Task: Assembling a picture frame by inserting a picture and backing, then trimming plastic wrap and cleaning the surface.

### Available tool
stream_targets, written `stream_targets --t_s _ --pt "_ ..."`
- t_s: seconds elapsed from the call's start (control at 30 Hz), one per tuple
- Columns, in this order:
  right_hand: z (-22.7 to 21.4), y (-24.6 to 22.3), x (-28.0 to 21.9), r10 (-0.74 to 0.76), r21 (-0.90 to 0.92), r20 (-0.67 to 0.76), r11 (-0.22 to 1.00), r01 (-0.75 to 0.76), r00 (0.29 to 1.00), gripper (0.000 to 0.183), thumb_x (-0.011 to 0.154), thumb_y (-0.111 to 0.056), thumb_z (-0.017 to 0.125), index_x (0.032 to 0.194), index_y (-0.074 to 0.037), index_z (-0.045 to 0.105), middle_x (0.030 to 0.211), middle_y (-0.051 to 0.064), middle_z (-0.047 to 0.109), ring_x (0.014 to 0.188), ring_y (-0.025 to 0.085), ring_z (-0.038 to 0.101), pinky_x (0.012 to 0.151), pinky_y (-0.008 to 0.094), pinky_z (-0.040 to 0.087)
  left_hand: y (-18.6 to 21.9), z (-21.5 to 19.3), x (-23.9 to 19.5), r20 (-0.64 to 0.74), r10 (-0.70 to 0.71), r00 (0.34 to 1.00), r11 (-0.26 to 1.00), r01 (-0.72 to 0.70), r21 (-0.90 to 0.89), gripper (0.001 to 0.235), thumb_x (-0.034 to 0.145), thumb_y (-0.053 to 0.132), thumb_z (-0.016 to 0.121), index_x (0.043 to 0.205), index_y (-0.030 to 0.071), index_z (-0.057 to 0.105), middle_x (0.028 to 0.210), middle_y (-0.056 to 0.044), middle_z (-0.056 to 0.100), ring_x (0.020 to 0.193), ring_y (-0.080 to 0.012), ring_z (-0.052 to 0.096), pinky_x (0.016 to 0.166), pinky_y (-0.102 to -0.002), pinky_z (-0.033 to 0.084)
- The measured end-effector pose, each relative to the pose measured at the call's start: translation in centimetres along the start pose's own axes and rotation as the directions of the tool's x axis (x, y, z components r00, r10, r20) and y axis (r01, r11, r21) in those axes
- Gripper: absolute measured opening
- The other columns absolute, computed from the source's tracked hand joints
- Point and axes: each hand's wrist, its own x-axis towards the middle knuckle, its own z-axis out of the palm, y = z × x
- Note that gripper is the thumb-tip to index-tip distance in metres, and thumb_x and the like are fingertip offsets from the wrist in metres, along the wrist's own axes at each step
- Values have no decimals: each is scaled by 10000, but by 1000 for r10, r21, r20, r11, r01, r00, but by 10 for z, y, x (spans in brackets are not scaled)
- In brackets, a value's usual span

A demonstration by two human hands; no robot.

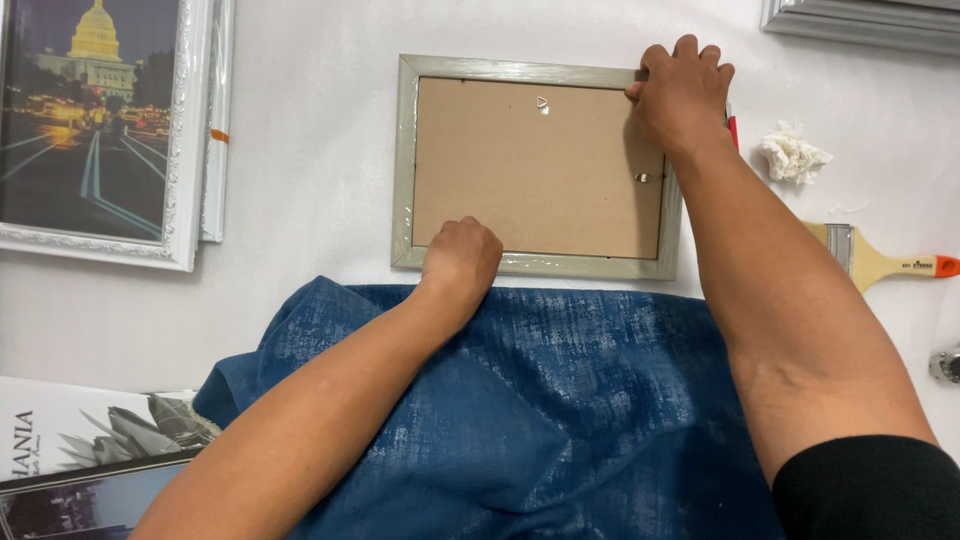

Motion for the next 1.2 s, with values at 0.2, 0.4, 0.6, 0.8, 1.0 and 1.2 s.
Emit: stream_targets --t_s 0.2,0.4,0.6,0.8,1.0,1.2 --pt "-14 -19 -22 -10 20 -2 1000 10 1000 244 1013 -190 604 1173 -22 679 1112 217 579 996 400 495 889 526 353 -31 -55 -1 179 13 984 991 11 -135 174 928 55 598 881 -1 756 836 -169 730 688 -255 676 679 -353 575" --pt "-4 -37 -132 -247 18 159 969 247 956 270 991 -289 605 1089 -44 664 1075 216 633 1069 441 616 922 529 476 -88 -41 89 -407 -79 910 975 -15 -222 244 862 84 703 1092 4 691 1025 -208 657 993 -403 664 797 -536 574" --pt "-30 -57 -196 -272 155 341 960 232 900 324 865 -262 710 1078 -45 599 1019 164 616 988 378 618 854 462 541 -106 -43 128 -474 -109 874 972 -6 -236 276 980 159 666 1227 52 603 1198 -164 602 1135 -342 535 950 -465 473" --pt "-30 -59 -198 -258 191 182 956 223 949 323 844 -193 750 1039 5 586 960 176 596 883 304 592 804 405 535 -110 -62 136 -495 -123 860 990 73 -118 157 961 171 690 1079 79 642 967 -110 656 934 -268 599 807 -397 514" --pt "-35 -63 -194 -245 125 253 968 219 936 328 840 -213 764 1034 17 632 926 162 643 879 290 628 795 388 560 -107 -68 135 -389 -134 911 991 126 -45 171 1000 220 653 1122 100 648 984 -101 674 944 -243 617 811 -378 539" --pt "-37 -62 -195 -235 132 270 970 206 934 334 835 -209 768 1040 6 617 957 169 635 905 309 628 800 407 558 -107 -47 145 -496 -155 855 987 107 -123 190 954 196 705 1099 86 652 987 -110 668 948 -267 608 800 -393 533"
